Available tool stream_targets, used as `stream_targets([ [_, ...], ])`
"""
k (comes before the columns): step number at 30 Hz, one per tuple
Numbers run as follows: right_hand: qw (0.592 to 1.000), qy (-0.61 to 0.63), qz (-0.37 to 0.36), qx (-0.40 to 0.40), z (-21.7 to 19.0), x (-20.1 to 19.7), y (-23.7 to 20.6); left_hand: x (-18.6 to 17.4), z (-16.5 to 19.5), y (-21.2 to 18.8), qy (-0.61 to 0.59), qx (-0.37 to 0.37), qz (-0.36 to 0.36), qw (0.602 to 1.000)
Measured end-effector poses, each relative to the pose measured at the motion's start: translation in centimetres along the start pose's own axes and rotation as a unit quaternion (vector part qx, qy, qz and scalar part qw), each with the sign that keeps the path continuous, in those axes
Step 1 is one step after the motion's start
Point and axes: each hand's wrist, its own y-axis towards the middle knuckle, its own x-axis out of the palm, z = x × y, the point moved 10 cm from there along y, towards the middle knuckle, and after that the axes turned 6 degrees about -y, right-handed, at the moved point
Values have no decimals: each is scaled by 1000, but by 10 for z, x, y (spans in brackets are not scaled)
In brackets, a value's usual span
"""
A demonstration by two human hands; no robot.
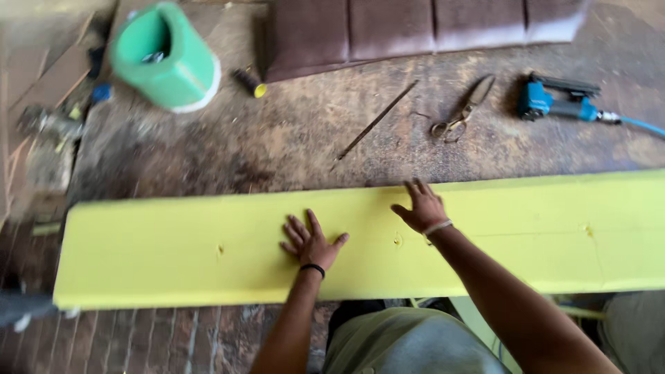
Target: The person carries a foam cushion and fabric to a workbench, then uses a metal tool to cut and shape the foam. They unfold and drape brown fabric over the foam, smoothing and adjusting it to fit the cushion.
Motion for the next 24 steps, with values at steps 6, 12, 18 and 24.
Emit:
stream_targets([
  [6, 997, -60, -17, 40, 55, 32, -39, 16, 8, 6, 28, -12, -66, 997],
  [12, 995, -73, -17, 62, 58, 50, -40, 14, 17, 17, 41, 39, -66, 996],
  [18, 997, -47, -8, 62, 54, 39, -29, 11, 22, 38, 44, 46, -57, 996],
  [24, 998, -29, -40, 27, 53, 35, -11, -4, 13, 50, 32, 75, -28, 996],
])
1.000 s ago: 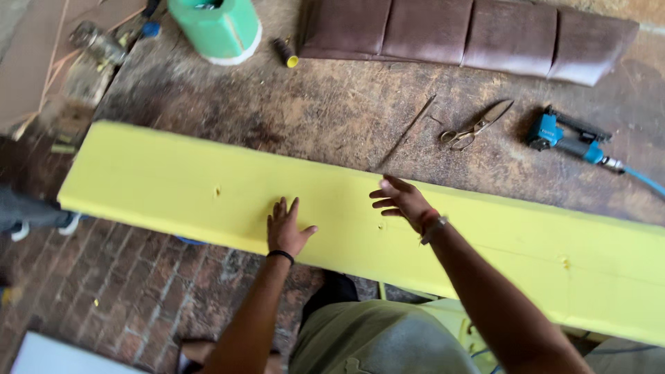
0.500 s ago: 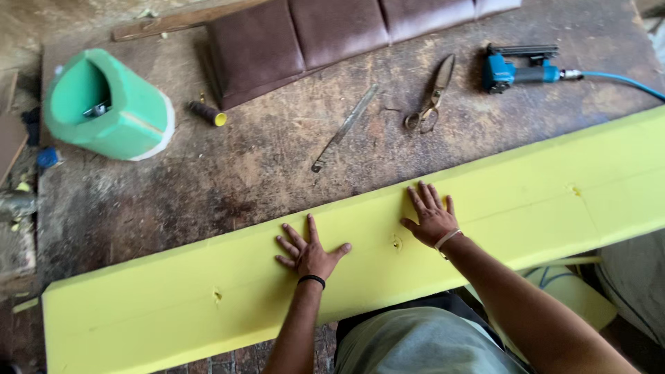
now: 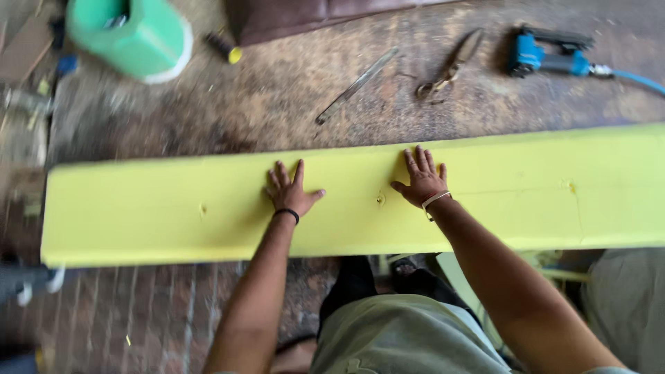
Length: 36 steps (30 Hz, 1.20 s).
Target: The person carries a foam cushion and fabric to a workbench, then uses a metal tool to cut and shape the foam. They unfold and drape brown fabric over the foam, smoothing and adjusting it to fit the cushion.
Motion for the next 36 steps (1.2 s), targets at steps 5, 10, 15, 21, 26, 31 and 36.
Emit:
stream_targets([
  [5, 997, 4, 1, -83, -21, -11, 24, 9, -35, -59, 3, 13, 43, 999],
  [10, 989, -15, 33, -141, -59, -16, 44, 82, -82, -177, -227, -75, 3, 971],
  [15, 989, -20, 55, -139, -87, -5, 50, 198, -146, -358, -234, -236, -132, 934],
  [21, 966, 58, 111, -225, -165, 40, -5, 282, -227, -600, -415, -485, 126, 760],
  [26, 880, 50, 52, -470, -317, 138, -145, 351, -246, -712, -498, -579, 221, 607],
  [31, 728, 93, -232, -639, -435, 243, -346, 412, -274, -743, -589, -563, 289, 502],
  [36, 694, 14, -269, -668, -498, 304, -511, 477, -334, -767, -646, -516, 333, 454],
])
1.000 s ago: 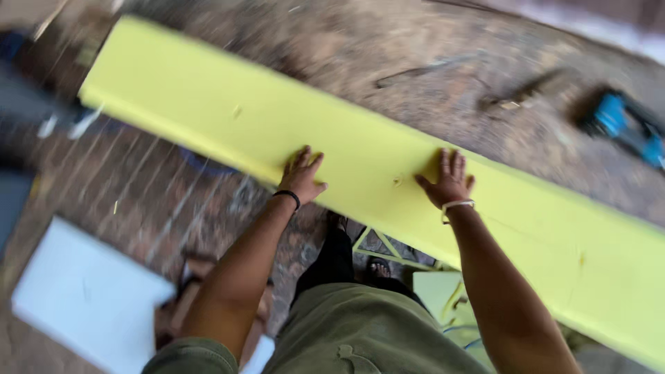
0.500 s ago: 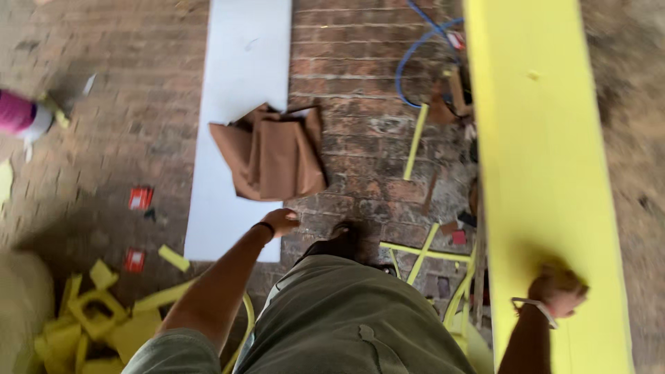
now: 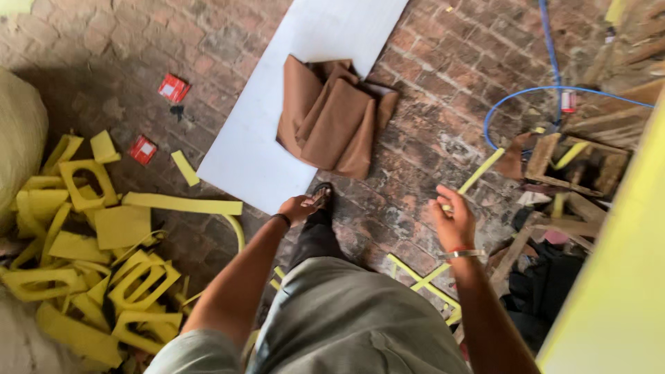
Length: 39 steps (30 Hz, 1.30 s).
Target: The person carries a foam cushion and fabric to a workbench, then uses a metal tool to cut and shape the foam. They unfold and drape brown fabric over the foam, smoothing and adjusting it to fit the cushion.
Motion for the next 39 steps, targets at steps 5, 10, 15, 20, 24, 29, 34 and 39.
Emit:
stream_targets([
  [5, 997, 42, -59, -11, -78, 83, 69, -65, -46, 97, -18, -48, 67, 996],
  [10, 974, -55, -193, 109, -79, 185, 111, -94, -99, 185, -38, -151, 63, 986],
  [15, 974, -3, -193, 119, -59, 261, 150, -69, -117, 255, 10, -168, 68, 983],
  [20, 961, 7, -210, 181, 5, 354, 197, -48, -127, 334, 70, -177, 85, 978],
  [24, 957, 11, -236, 168, 35, 414, 241, -62, -140, 409, 85, -166, 113, 976],
  [29, 948, -30, -241, 206, 69, 449, 271, -83, -157, 495, 125, -121, 128, 976],
  [34, 931, -17, -262, 253, 134, 453, 257, -81, -148, 553, 159, -18, 148, 976],
  [39, 875, 46, -244, 416, 251, 405, 184, -67, -136, 541, 25, -24, 216, 976],
])
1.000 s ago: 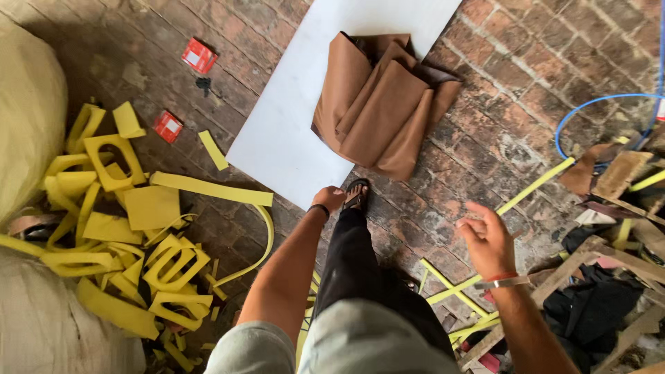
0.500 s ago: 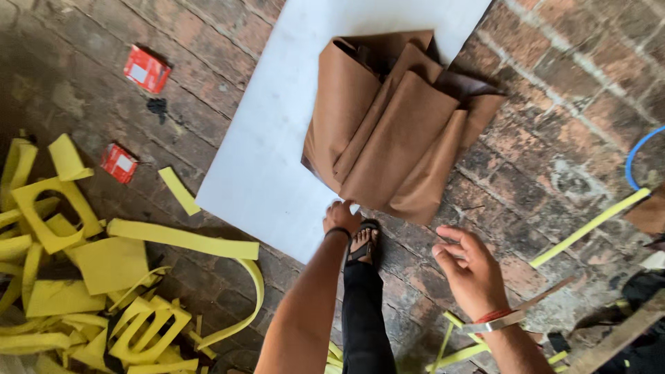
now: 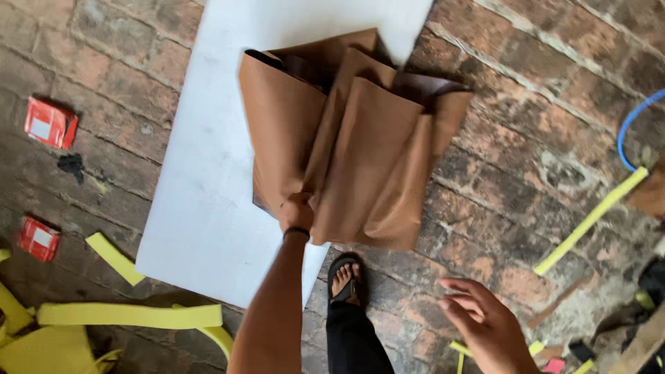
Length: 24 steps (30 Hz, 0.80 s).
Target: The person carries a foam cushion and fabric to a workbench, then uses a metal tool to cut and shape the foam. They unfold and drape brown fabric over the foam, smoothing and adjusting it to fit the cushion.
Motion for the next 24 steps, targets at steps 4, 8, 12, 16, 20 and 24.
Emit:
stream_targets([
  [4, 999, 47, 0, 0, 93, -35, -25, -38, 68, -77, -201, 148, 117, 961],
  [8, 996, 52, -36, 69, 136, -53, -83, -50, 112, -167, -560, -27, -4, 828],
  [12, 995, 81, -48, -19, 86, -74, -152, -107, 237, -291, -601, 139, -83, 783],
  [16, 970, 129, -117, -169, 45, -87, -248, -129, 343, -439, -495, 214, -147, 829],
  [20, 925, -82, 107, -355, 54, -163, -335, -122, 448, -605, -447, 334, -242, 794],
  [24, 811, 101, 245, -521, 97, -271, -419, -72, 528, -757, -402, 332, -432, 736],
])
